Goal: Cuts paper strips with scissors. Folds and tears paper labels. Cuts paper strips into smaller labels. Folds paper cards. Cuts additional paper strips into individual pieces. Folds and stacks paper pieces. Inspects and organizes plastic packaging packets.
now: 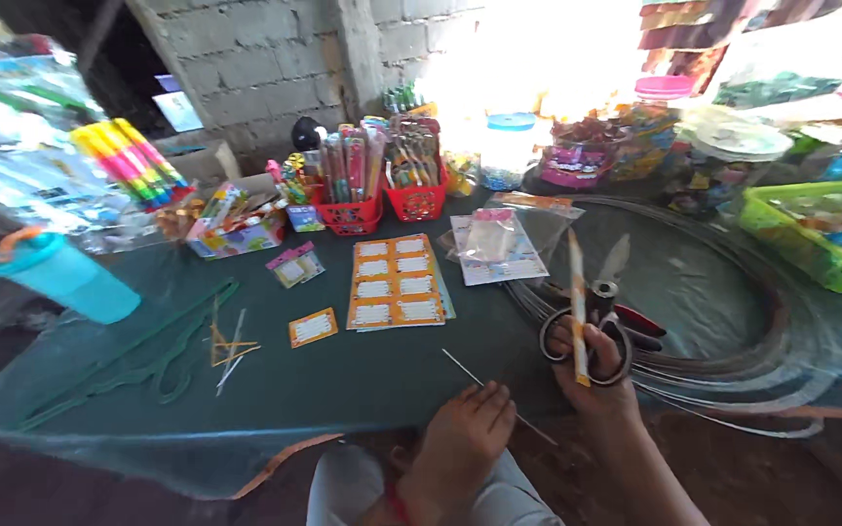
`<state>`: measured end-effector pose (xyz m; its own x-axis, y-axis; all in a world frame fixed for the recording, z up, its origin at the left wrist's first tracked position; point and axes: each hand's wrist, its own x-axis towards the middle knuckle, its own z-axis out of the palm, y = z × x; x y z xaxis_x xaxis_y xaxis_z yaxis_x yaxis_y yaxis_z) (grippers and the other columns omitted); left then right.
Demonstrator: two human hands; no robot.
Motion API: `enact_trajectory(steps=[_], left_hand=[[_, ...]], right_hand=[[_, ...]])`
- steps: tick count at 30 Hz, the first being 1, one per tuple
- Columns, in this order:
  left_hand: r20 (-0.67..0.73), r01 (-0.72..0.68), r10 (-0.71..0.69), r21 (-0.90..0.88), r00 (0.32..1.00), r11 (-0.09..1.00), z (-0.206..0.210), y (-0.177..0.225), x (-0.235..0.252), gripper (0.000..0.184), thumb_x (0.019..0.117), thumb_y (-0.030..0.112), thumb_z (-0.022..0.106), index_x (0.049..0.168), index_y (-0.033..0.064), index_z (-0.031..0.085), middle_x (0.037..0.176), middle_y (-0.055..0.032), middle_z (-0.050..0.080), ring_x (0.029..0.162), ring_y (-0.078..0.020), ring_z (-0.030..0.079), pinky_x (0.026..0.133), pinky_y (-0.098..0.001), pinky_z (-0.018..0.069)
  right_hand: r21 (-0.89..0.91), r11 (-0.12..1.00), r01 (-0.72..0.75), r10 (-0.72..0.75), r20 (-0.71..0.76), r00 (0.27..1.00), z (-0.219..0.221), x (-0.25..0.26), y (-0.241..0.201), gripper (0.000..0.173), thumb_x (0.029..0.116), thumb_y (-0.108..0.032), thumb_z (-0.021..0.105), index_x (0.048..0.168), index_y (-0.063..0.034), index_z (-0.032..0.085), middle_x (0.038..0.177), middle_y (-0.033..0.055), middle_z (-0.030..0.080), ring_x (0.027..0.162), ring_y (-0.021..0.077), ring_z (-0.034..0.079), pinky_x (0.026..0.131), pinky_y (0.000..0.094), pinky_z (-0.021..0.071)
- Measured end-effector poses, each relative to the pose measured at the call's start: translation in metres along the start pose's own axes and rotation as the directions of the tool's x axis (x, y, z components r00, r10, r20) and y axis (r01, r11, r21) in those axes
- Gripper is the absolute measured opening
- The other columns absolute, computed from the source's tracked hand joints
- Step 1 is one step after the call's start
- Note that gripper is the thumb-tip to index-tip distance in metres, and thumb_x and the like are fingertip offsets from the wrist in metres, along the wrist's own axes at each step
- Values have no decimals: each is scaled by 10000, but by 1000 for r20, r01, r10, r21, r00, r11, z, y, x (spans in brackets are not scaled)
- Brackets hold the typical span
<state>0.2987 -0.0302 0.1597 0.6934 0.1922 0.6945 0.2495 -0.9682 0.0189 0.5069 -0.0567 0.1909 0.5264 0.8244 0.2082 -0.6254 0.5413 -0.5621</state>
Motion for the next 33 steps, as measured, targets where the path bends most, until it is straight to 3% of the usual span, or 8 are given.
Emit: enact_trajectory(steps=[7,13,16,18,21,24,28,33], left_hand=[[-172,161,-202,-226,964,961,-39,-16,-23,162,966,31,598,981,7,758,1047,-123,767,1018,-220,738,944,-329,572],[-312,687,-711,-202,630,698,-186,-116,-18,190,995,84,618,1094,-44,718,946,-132,742,816,-178,725,776,-345,606],[-244,868,-860,-108,449,484,-224,-185,-46,236,1027,128,610,1204,-13,676,1070,-163,727,932,-273,726,873,-470,588],[-193,932,-912,80,362,353,-231,-211,-63,456,1013,213,653,1412,9,568,1365,-249,605,1252,-432,589,1054,-627,448],[-208,890,-866,61,454,452,-216,-208,-60,699,978,313,687,1532,-16,416,1594,-347,279,1476,-549,248,1151,-722,234],[-87,718,-787,-360,611,596,-173,-166,-42,642,1008,363,567,1479,-59,453,1541,-269,424,1436,-360,422,1152,-501,393],[76,421,-674,-830,735,366,-129,-129,0,802,962,428,646,1505,-77,341,1446,-130,548,1275,-171,585,1054,-350,506],[-6,411,-762,-839,648,357,-121,-158,59,363,986,30,591,1333,-56,528,968,-57,708,817,-104,692,764,-290,593]], right_hand=[[-41,999,32,-27,101,995,-4,0,3,170,850,-292,778,957,-170,730,813,-57,712,701,10,664,653,141,551],[-88,996,-9,26,202,979,-12,2,0,189,818,-307,813,959,-191,762,815,-58,720,713,13,671,667,151,556],[-303,952,49,0,158,987,-11,-3,-1,292,793,-359,841,1023,-229,717,870,-71,741,763,26,700,694,197,589],[-435,891,132,-76,145,987,0,-14,3,481,812,-295,824,1221,-175,601,1013,-73,747,891,53,723,788,261,619],[-600,768,226,-164,157,974,27,-16,19,664,816,-173,712,1386,-28,406,1114,-74,671,959,29,686,826,246,607],[-607,734,305,-150,293,944,73,-6,38,706,821,-162,740,1402,54,402,1188,-25,664,1003,20,673,859,226,593],[-650,653,389,-67,462,885,131,27,65,631,873,-56,676,1398,144,388,1144,69,661,917,-4,662,807,184,574],[-672,601,433,-54,507,860,156,80,87,567,907,-49,679,1381,125,422,1036,84,681,846,24,662,780,199,565]])
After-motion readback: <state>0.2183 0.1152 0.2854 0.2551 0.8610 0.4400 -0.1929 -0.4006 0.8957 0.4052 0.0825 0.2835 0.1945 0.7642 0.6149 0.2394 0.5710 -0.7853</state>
